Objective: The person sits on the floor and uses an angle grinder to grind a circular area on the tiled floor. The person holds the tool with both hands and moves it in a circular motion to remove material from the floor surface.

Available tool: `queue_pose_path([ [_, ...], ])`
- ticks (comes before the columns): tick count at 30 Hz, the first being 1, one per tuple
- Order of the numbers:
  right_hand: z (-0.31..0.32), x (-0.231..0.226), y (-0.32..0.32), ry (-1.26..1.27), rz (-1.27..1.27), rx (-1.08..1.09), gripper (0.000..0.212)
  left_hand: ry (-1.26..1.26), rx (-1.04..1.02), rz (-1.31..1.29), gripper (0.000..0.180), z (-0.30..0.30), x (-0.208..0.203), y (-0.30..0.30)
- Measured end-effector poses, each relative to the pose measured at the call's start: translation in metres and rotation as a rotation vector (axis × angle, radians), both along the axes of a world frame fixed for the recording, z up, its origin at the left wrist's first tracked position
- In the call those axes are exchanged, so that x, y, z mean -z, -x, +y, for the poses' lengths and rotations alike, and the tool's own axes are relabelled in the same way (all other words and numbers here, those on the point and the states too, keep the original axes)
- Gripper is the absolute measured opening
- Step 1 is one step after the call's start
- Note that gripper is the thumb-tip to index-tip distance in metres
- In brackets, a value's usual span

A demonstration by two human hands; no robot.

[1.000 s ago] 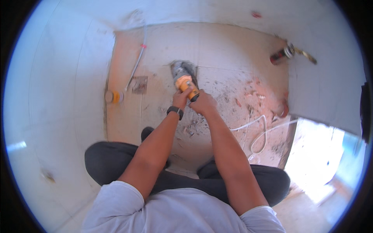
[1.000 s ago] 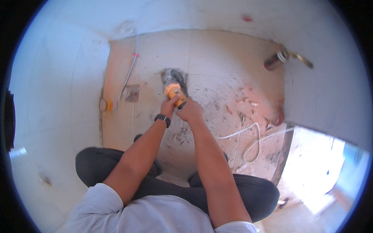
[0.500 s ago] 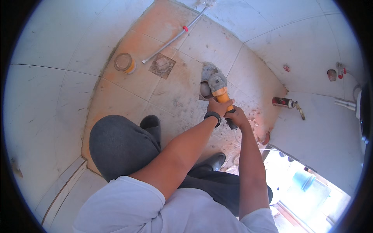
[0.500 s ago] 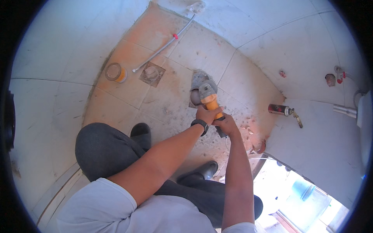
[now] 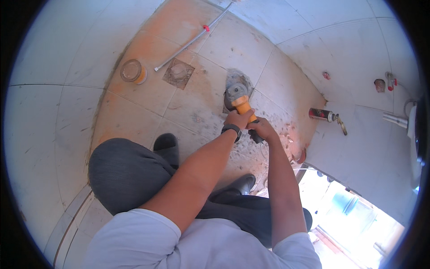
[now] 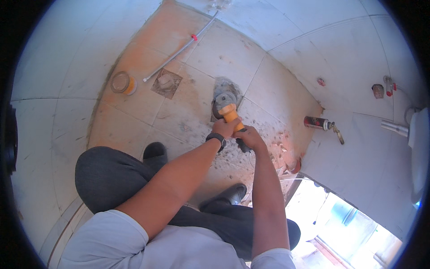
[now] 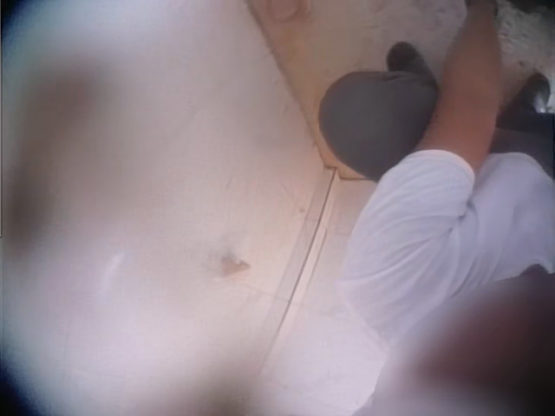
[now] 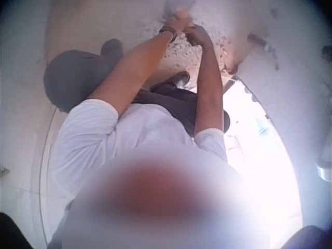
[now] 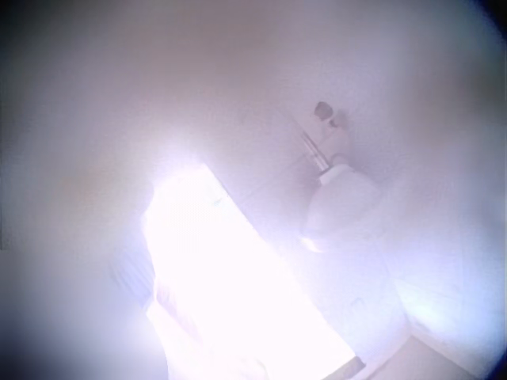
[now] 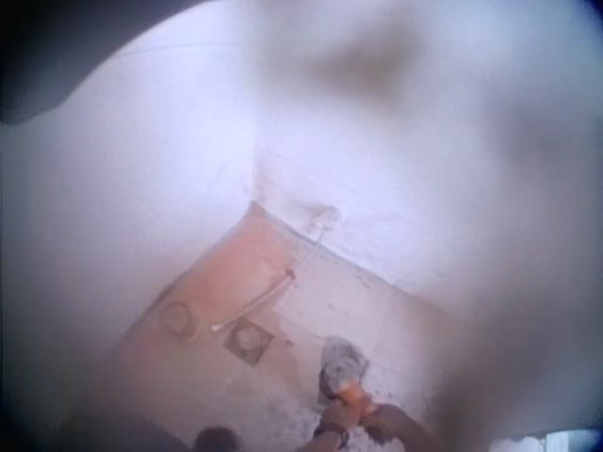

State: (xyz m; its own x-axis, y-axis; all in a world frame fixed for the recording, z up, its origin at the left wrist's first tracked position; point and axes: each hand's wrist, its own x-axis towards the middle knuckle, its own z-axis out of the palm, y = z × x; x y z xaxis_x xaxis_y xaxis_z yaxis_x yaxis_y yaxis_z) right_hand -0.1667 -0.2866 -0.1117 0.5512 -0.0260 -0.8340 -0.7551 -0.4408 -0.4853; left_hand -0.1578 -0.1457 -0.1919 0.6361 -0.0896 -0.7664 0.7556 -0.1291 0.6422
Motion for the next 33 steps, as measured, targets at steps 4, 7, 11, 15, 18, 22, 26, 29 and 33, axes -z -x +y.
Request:
queue_pose_path([
  [4, -0.008, 0.013, -0.002, 0.054, -0.015, -0.111, 0.041, -0.004, 0.033, -0.006, 0.070, 0.000, 0.013, -0.001],
  [7, -0.015, 0.021, -0.003, 0.071, -0.067, -0.171, 0.045, -0.013, 0.050, -0.029, 0.073, -0.001, 0.014, -0.001],
  [11, -0.023, 0.025, -0.005, 0.065, -0.072, -0.210, 0.049, -0.146, 0.146, -0.093, 0.081, 0.000, 0.009, -0.002],
  [15, -0.026, 0.028, -0.009, 0.092, -0.075, -0.251, 0.053, -0.131, 0.122, -0.064, 0.085, -0.002, 0.010, -0.002],
  [18, -0.026, 0.028, -0.012, 0.108, -0.071, -0.280, 0.054, -0.130, 0.101, -0.058, 0.085, -0.004, 0.014, -0.002],
  [22, -0.024, 0.024, -0.016, 0.100, -0.043, -0.280, 0.051, -0.073, 0.069, -0.042, 0.085, -0.006, 0.020, -0.003],
  [26, -0.021, 0.020, -0.017, 0.134, -0.062, -0.288, 0.045, -0.074, 0.044, -0.051, 0.084, -0.007, 0.024, -0.005],
  [29, -0.018, 0.019, -0.018, 0.158, -0.074, -0.308, 0.045, -0.098, 0.083, -0.035, 0.083, -0.008, 0.027, -0.006],
  [33, -0.016, 0.018, -0.017, 0.202, -0.073, -0.302, 0.046, -0.068, 0.058, -0.026, 0.084, -0.009, 0.029, -0.005],
])
